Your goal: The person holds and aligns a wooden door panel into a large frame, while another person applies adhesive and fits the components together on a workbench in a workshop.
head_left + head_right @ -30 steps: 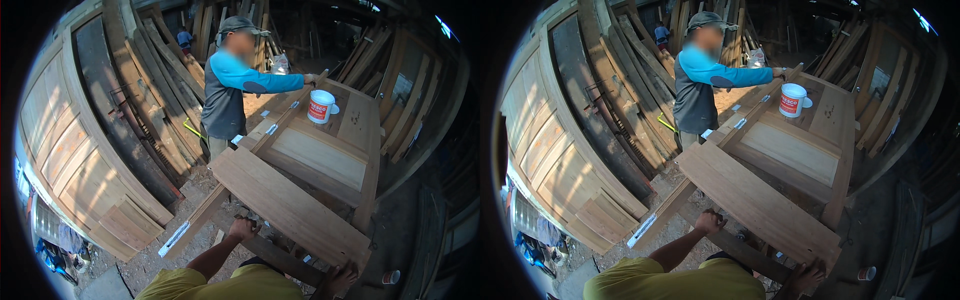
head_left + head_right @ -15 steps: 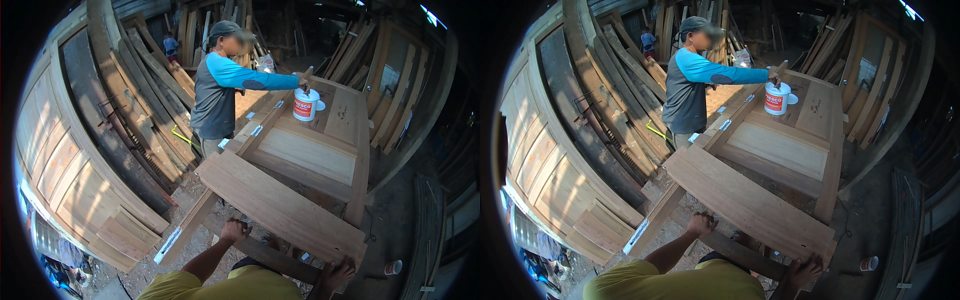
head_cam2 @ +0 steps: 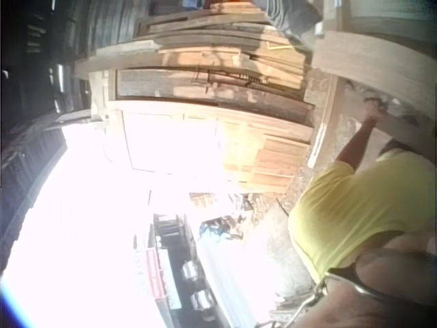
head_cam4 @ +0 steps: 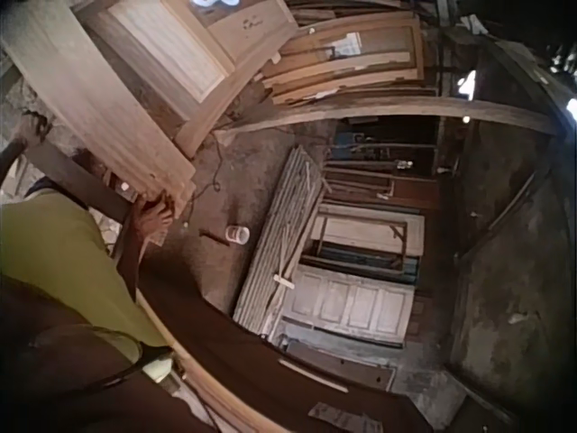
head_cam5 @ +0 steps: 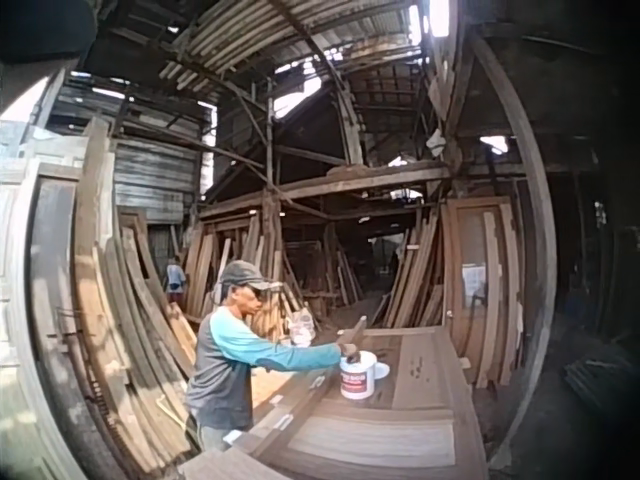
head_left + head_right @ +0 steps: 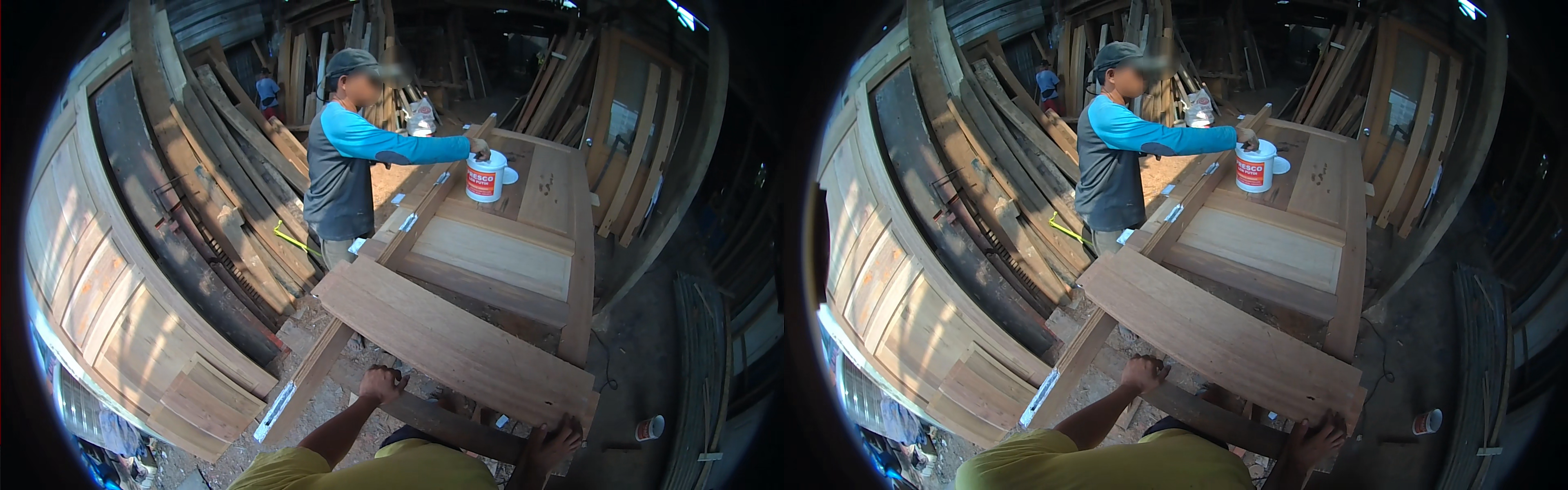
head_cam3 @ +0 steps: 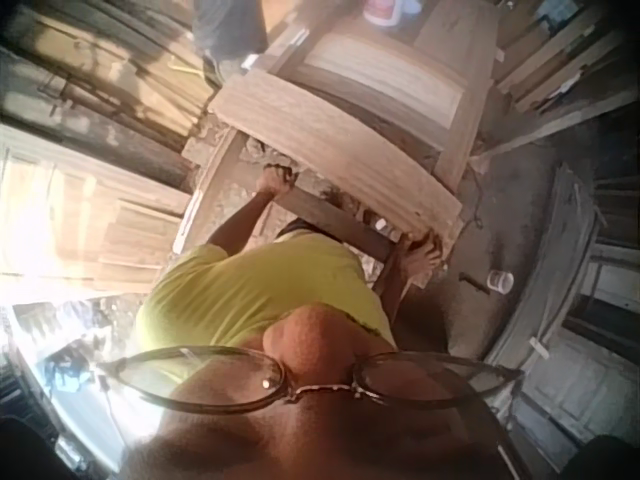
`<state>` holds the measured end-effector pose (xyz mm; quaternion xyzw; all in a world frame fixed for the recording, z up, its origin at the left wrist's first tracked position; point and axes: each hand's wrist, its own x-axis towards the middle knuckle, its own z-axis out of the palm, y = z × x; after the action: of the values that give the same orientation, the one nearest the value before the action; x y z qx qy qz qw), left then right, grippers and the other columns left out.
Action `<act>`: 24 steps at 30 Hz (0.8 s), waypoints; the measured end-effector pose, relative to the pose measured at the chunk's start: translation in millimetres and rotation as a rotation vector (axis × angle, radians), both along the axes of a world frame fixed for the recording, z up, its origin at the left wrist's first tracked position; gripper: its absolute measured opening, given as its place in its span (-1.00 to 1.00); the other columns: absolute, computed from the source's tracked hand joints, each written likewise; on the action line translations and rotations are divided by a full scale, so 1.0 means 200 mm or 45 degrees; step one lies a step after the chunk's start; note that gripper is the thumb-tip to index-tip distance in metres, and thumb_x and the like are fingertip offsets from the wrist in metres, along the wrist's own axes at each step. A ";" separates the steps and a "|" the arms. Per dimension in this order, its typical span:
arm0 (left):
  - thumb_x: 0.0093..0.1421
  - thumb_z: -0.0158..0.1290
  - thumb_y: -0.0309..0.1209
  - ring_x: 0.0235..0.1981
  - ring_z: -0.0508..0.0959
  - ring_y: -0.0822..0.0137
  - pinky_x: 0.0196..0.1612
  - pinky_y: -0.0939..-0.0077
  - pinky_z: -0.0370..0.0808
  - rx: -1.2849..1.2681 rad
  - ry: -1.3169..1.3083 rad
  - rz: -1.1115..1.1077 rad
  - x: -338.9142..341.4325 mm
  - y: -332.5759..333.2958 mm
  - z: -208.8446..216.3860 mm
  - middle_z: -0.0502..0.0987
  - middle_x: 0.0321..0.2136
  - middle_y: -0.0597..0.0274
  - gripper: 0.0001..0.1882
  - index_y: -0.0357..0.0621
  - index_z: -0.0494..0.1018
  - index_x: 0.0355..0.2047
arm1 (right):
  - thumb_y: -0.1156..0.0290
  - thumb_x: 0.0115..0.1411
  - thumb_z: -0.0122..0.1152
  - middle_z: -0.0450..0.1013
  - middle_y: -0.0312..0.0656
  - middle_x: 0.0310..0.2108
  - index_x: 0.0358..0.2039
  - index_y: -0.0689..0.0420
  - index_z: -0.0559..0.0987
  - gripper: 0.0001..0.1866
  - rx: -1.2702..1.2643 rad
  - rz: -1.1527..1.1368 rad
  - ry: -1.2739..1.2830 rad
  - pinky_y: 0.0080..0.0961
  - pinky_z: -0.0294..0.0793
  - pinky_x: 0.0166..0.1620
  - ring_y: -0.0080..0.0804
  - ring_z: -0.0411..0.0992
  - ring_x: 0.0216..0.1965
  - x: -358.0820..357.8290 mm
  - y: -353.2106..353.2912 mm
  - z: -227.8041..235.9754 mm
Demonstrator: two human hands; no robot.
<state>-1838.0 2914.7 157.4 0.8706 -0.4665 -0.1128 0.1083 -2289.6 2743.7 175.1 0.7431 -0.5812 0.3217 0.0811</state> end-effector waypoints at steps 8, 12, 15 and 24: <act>0.45 0.00 0.18 -0.10 0.77 -0.05 0.22 0.05 0.59 0.061 0.014 0.018 0.00 0.01 0.00 0.78 -0.24 -0.09 -0.45 0.07 0.80 -0.20 | -0.18 0.42 0.14 0.39 0.17 0.27 0.35 0.15 0.49 -0.27 -0.004 0.010 -0.011 0.32 0.23 0.32 0.26 0.31 0.33 0.03 0.01 0.05; 0.45 0.00 0.18 -0.10 0.77 -0.04 0.21 0.05 0.59 0.074 0.001 0.009 0.01 0.03 0.01 0.79 -0.24 -0.06 -0.46 0.09 0.80 -0.20 | -0.14 0.39 0.18 0.39 0.15 0.26 0.34 0.16 0.50 -0.28 -0.007 0.021 -0.037 0.33 0.22 0.34 0.27 0.31 0.33 0.03 0.03 0.04; 0.44 0.01 0.17 -0.10 0.78 -0.03 0.20 0.05 0.59 0.078 -0.021 -0.037 0.02 -0.02 -0.01 0.79 -0.24 -0.06 -0.47 0.10 0.80 -0.21 | -0.13 0.36 0.20 0.40 0.15 0.26 0.33 0.17 0.49 -0.26 0.002 -0.013 -0.050 0.34 0.20 0.36 0.28 0.30 0.34 0.01 0.04 0.03; 0.31 0.19 0.04 -0.43 0.75 -0.17 -0.14 -0.12 0.67 -0.200 -0.194 0.002 0.07 0.03 -0.19 0.72 -0.51 -0.15 -0.50 -0.15 0.77 -0.44 | -0.11 0.32 0.37 0.28 0.19 0.35 0.40 0.09 0.45 -0.22 0.279 0.039 -0.193 0.45 -0.02 0.51 0.35 0.15 0.45 0.03 0.01 0.05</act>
<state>-1823.4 2920.9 119.9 0.8658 -0.4801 -0.0093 0.1406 -2283.9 2746.6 185.6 0.7299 -0.6058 0.3127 -0.0494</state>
